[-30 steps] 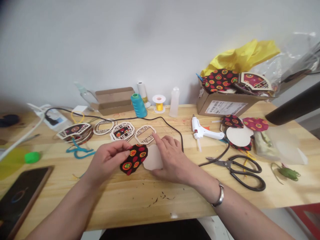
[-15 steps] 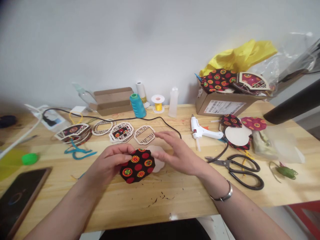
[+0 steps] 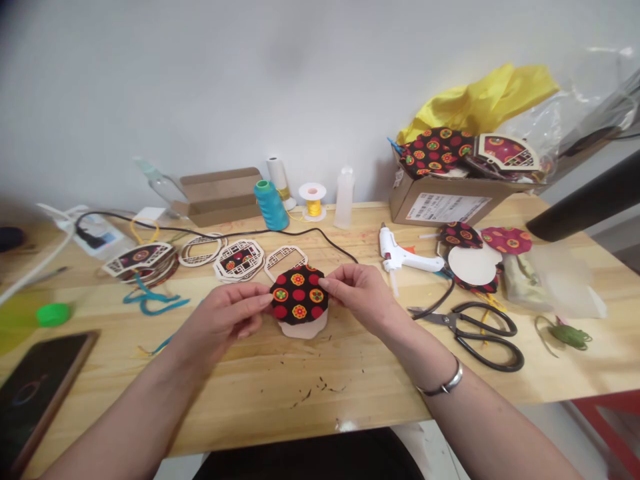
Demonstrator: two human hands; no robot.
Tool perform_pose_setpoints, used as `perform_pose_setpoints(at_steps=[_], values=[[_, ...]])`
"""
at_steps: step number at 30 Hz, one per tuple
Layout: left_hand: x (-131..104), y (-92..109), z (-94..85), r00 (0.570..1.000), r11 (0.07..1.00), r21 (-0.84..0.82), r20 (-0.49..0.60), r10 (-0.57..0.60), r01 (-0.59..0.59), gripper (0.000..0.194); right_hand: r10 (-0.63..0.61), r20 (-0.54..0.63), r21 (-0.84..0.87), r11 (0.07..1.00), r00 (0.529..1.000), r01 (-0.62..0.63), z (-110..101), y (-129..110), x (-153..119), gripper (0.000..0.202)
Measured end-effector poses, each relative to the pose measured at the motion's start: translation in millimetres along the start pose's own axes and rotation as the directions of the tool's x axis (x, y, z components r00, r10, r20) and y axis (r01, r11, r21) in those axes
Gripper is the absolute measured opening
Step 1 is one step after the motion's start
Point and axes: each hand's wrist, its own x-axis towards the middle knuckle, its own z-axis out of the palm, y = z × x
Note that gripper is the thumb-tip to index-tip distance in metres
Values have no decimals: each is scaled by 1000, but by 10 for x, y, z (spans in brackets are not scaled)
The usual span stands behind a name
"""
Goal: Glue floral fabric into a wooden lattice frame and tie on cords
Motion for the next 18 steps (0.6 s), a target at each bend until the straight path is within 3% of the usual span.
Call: perform_pose_setpoints(at_steps=[18], values=[[92, -116, -53, 995, 997, 64, -90, 49, -44, 19, 26, 43, -34, 999, 999, -24, -19, 43, 33, 32]])
